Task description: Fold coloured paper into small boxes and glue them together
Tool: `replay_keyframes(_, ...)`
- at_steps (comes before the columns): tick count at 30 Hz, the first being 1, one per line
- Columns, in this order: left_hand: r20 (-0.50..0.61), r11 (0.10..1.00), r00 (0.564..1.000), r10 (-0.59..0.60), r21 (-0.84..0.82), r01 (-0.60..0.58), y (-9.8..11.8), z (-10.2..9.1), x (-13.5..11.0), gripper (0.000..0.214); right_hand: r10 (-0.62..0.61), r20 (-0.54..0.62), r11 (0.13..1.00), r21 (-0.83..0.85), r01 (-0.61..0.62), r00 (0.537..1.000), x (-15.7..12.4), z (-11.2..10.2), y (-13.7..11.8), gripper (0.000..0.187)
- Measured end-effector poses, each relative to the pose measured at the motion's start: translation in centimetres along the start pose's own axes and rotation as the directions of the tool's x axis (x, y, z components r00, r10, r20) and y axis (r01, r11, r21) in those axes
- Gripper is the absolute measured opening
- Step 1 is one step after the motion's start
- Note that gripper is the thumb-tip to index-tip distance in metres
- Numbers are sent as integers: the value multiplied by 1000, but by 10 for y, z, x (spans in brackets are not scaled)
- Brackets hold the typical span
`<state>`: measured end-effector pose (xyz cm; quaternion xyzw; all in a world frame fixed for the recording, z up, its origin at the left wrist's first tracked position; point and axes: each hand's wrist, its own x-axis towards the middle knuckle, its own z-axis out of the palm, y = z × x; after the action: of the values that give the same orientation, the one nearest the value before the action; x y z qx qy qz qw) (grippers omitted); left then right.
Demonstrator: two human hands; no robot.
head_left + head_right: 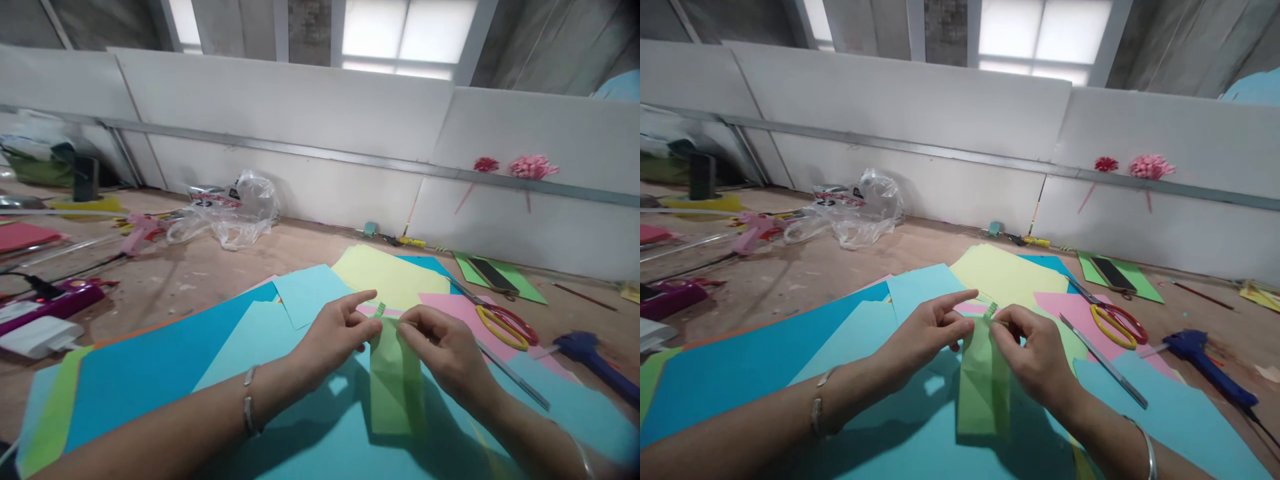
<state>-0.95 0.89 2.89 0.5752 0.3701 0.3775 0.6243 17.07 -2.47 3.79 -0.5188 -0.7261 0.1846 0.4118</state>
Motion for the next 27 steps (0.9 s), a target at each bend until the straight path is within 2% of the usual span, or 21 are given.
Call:
replay_keyframes(1,35,1000,999,-18,-2,18,-1,1,-1,67,20,-41,1000,19,-19,999,0,0,0,23)
replay_keyframes(4,118,994,987,-107,20,105,-6,5,-4,28,67,-116,996,64,-60,991,0,-2,1,25)
replay_keyframes(7,67,986,987,-146,89,140,-8,6,-5,25,89,-116,993,83,-80,989,4,-3,3,26)
replay_keyframes(12,67,975,983,-170,155,158,-10,1,-1,26,57,73,998,-2,-57,996,12,-9,8,18)
replay_keyframes(16,151,952,963,-224,248,182,-16,-1,0,23,49,186,999,-23,-46,981,10,-9,3,40)
replay_keyframes(21,208,920,945,-253,355,167,-17,2,-6,21,184,377,979,16,-205,908,3,-4,-10,8)
replay_keyframes(27,243,911,938,-249,388,141,-15,1,-9,15,245,426,951,70,-301,871,2,-3,-10,5)
